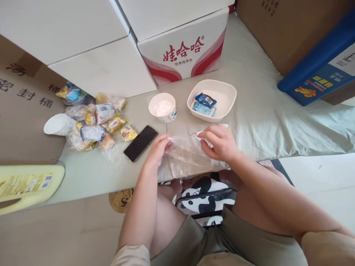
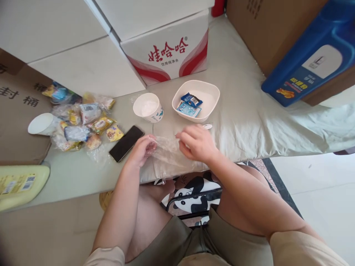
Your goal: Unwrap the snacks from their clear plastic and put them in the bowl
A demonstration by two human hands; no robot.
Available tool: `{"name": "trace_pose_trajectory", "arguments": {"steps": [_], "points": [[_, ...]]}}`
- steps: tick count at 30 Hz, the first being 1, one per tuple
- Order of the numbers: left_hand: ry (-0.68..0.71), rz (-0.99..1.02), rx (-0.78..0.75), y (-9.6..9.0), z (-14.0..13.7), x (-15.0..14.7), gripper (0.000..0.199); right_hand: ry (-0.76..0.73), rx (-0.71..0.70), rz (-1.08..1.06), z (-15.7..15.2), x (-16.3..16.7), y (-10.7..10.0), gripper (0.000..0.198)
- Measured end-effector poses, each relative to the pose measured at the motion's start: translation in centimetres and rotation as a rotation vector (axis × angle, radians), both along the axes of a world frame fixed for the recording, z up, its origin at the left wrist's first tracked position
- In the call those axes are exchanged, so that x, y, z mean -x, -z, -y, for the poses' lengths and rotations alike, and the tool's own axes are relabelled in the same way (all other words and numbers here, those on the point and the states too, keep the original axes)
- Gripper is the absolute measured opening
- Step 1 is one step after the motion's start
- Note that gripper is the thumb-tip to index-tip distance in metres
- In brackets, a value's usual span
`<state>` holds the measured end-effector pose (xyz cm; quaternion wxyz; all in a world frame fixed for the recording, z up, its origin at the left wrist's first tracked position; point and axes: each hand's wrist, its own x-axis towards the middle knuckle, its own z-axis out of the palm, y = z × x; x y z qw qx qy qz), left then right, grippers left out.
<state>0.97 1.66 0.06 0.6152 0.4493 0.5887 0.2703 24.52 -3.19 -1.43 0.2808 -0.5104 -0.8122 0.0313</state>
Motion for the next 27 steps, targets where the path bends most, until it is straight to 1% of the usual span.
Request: {"name": "trace_pose_trajectory", "arguments": {"steps": [1, 2, 3, 4, 7, 9, 11, 15, 16, 18, 21, 23, 25, 27], "points": [[0.014, 0.025, 0.006, -0.2, 0.0, 0.4, 0.021, -0.111, 0.044, 0.029, 0.7, 0.1, 0.2, 0.031], [0.044, 0.043, 0.015, -0.3, 0.1, 0.7, 0.022, -0.189, 0.092, 0.056, 1.3, 0.3, 0.4, 0.03], [0.085, 0.045, 0.024, -0.5, 0.3, 1.1, 0.025, -0.233, 0.139, 0.078, 1.9, 0.3, 0.6, 0.028], [0.138, 0.033, 0.033, -0.7, 0.5, 1.4, 0.029, -0.246, 0.178, 0.094, 2.2, 0.4, 0.8, 0.028], [0.3, -0.033, 0.037, -1.0, 1.2, 2.2, 0.044, -0.169, 0.218, 0.109, 2.9, 0.1, 1.1, 0.029], [0.333, -0.077, -0.002, -0.9, 1.7, 2.6, 0.046, -0.104, 0.207, 0.114, 3.2, -0.2, 1.0, 0.029], [0.292, -0.107, -0.073, -0.5, 2.0, 2.8, 0.041, -0.047, 0.187, 0.127, 3.6, -0.4, 0.9, 0.029], [0.143, -0.09, -0.285, 0.2, 2.4, 3.0, 0.026, 0.107, 0.15, 0.117, 4.3, -0.4, 1.0, 0.03], [0.106, -0.074, -0.321, 0.3, 2.4, 3.0, 0.024, 0.158, 0.146, 0.099, 4.3, -0.4, 1.0, 0.031], [0.042, -0.04, -0.331, 0.2, 2.4, 3.0, 0.02, 0.23, 0.15, 0.052, 4.1, -0.5, 0.9, 0.031], [-0.006, -0.021, -0.269, -0.3, 2.3, 3.0, 0.018, 0.236, 0.14, -0.08, 3.7, -1.0, 0.4, 0.026], [-0.018, -0.016, -0.23, -0.7, 2.2, 3.3, 0.019, 0.205, 0.137, -0.233, 3.6, -1.4, 0.0, 0.02], [-0.004, 0.005, -0.182, -1.1, 2.0, 3.6, 0.022, 0.173, 0.207, -0.441, 3.5, -1.8, -0.3, 0.016], [0.016, 0.059, -0.146, -1.3, 1.9, 3.9, 0.028, 0.133, 0.34, -0.719, 3.5, -2.0, -0.4, 0.02]]}}
